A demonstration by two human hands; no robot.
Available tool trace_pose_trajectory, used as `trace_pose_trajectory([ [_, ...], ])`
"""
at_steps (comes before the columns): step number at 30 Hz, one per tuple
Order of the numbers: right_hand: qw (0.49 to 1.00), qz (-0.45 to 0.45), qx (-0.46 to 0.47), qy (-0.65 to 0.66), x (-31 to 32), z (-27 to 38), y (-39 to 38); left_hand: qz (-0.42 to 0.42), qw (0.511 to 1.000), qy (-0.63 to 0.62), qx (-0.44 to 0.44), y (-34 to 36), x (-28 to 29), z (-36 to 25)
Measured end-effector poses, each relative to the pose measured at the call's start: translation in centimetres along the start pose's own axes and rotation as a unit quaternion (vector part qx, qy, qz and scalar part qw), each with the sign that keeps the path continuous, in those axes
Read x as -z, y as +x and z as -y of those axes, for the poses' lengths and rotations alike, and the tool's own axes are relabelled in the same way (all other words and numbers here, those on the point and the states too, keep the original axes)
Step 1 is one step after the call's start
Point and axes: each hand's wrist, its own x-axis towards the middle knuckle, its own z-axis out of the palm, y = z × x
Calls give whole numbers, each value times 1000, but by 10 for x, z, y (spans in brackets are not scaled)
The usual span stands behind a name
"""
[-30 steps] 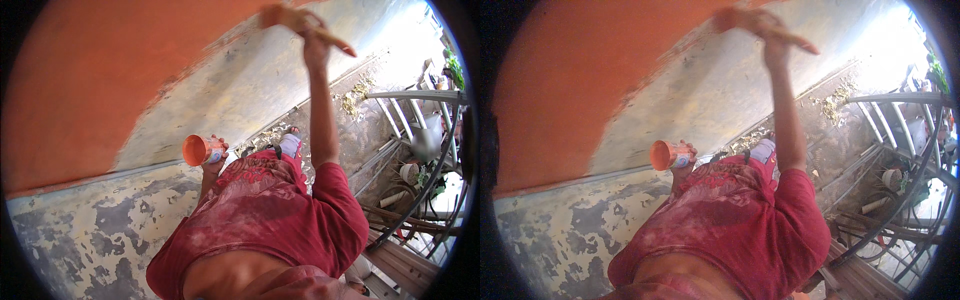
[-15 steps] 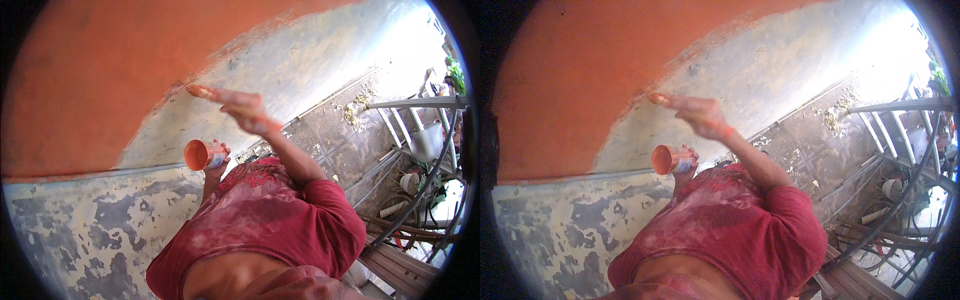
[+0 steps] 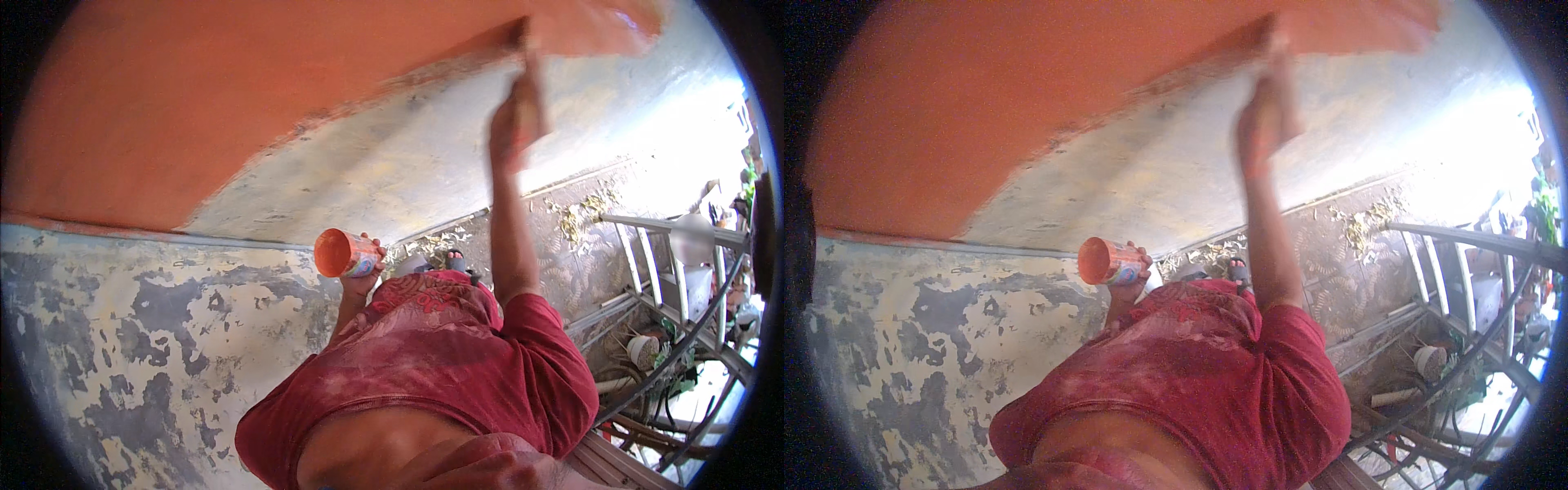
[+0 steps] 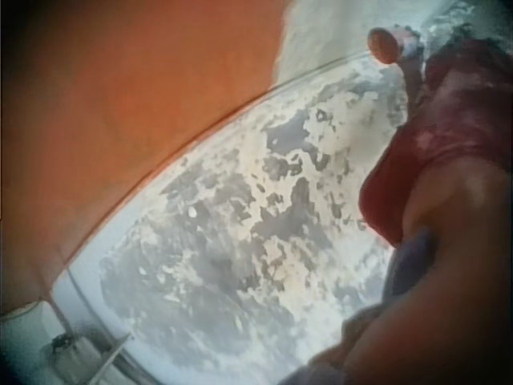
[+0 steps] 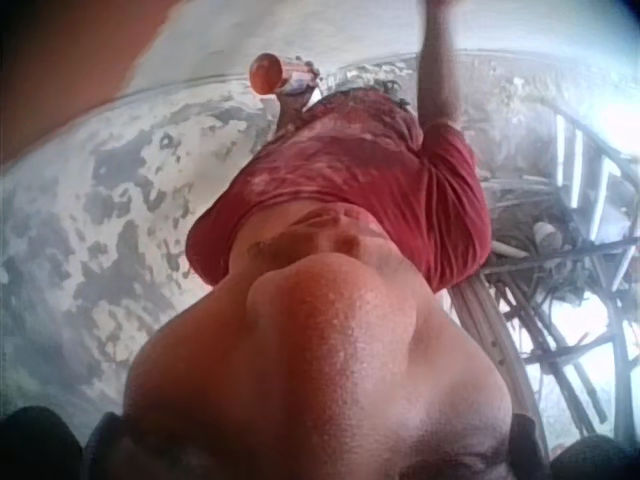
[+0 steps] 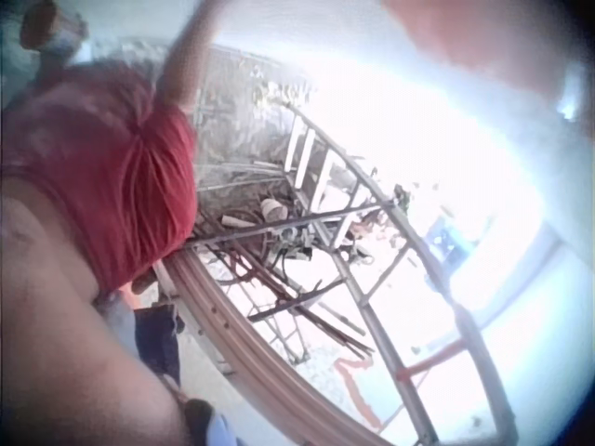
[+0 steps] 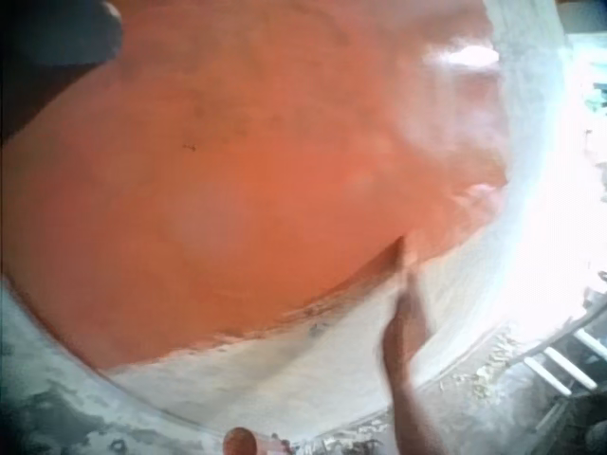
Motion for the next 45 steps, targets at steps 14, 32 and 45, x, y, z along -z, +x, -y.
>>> trace_pose_trajectory([
  [14,934,291,-153,137,-9,70,-62,29,999,4,-32,-3,4,-32],
  [32,928,299,-8,220,-124,277,-254,97,980,111,-133,-117,26,-149],
  [45,954,46,-232,182,-18,108,-66,66,993,19,-100,-108,11,-141],
])
